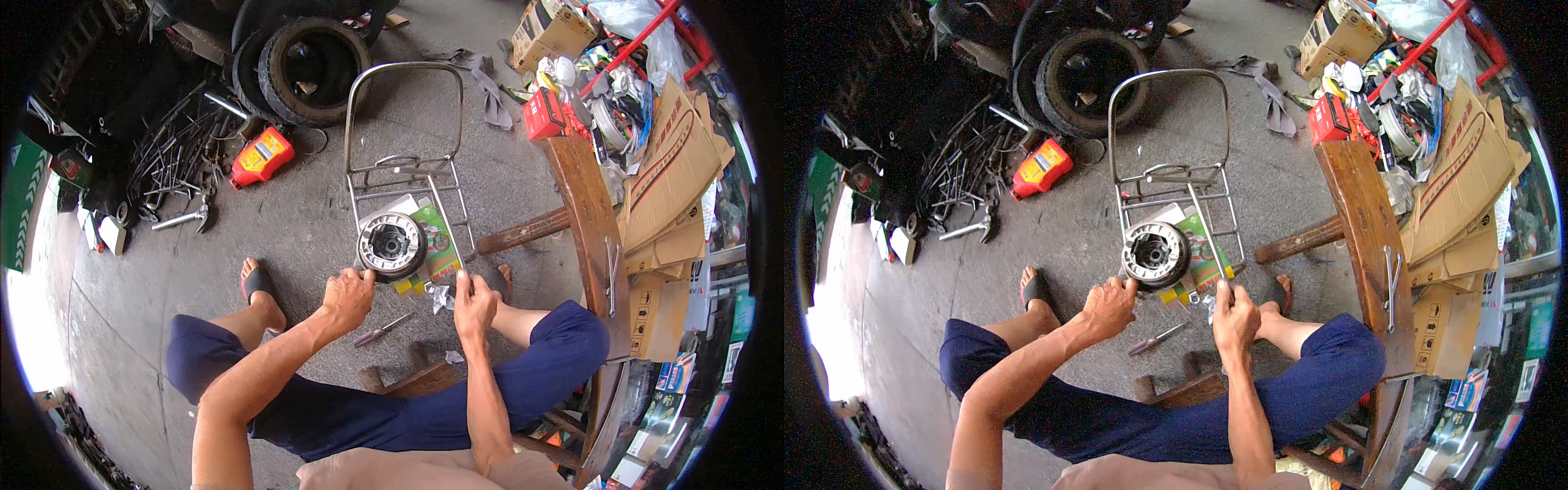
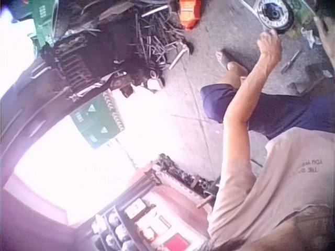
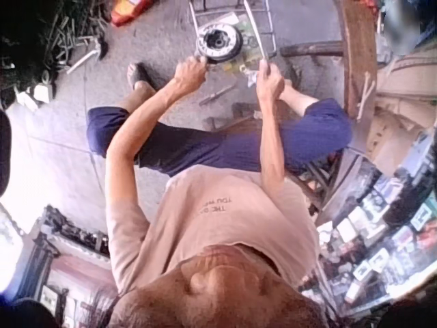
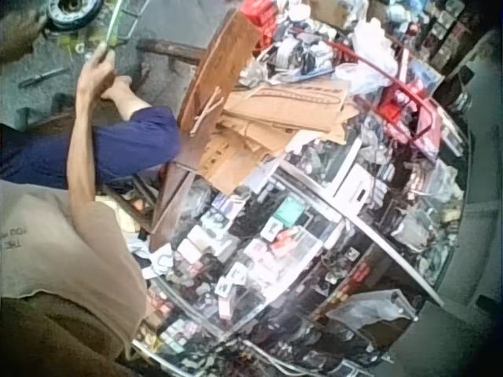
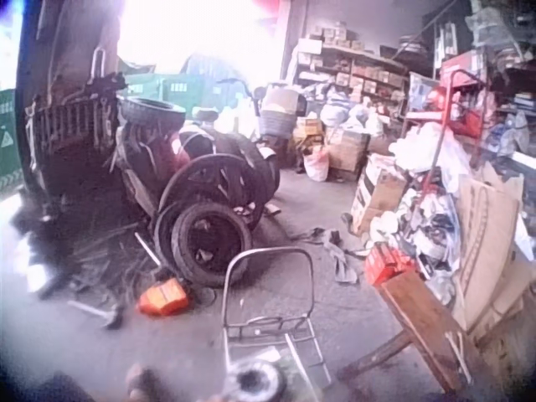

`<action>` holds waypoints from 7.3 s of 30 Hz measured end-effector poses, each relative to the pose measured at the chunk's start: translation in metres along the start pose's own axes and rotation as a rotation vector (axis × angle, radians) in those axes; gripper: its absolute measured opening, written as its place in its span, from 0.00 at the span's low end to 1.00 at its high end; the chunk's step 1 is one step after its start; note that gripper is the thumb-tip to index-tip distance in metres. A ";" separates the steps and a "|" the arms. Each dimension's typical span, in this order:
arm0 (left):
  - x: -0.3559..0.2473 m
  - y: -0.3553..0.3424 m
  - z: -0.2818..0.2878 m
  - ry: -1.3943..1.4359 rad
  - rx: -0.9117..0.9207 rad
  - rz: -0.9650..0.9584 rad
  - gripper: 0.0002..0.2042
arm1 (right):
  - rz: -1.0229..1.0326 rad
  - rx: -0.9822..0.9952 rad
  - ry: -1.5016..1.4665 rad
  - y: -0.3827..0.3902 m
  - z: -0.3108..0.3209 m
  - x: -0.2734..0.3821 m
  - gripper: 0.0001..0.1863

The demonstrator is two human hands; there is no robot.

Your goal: The person disassembles a circular mechanical component, likely a clutch assembly, using a wrench and screwdriver. They remove a cover, loosen bolts, extract internal parts, and reassemble the unit on a metal stand in a cluttered workshop.

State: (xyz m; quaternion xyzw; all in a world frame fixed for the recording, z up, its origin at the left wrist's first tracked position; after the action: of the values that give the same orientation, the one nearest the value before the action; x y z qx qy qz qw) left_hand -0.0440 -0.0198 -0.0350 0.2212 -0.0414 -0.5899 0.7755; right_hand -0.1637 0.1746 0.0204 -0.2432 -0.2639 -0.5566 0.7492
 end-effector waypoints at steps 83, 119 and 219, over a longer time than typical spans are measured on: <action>0.024 0.031 0.046 1.940 -0.315 0.360 0.21 | -0.206 0.718 -0.785 0.036 -0.008 0.053 0.22; 0.011 0.002 0.159 2.044 -0.248 0.564 0.33 | 0.100 0.607 -0.797 -0.068 0.017 0.162 0.15; -0.033 -0.007 0.147 2.256 0.177 0.277 0.37 | -0.419 0.659 -1.121 -0.053 0.005 0.143 0.34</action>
State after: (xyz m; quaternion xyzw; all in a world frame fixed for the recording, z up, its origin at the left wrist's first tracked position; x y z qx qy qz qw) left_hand -0.1076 -0.0341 0.1011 0.6729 0.6140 0.0413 0.4106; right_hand -0.1812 0.0633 0.1233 -0.1975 -0.8094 -0.3705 0.4107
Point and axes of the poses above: each hand's wrist, its own y-axis away from the middle knuckle, its own z-axis out of the back of the hand, x = y × z, the point moved 9 cm from there along -y, towards the middle knuckle, and after that the axes turned 2 degrees about z, right-handed, at the moved point
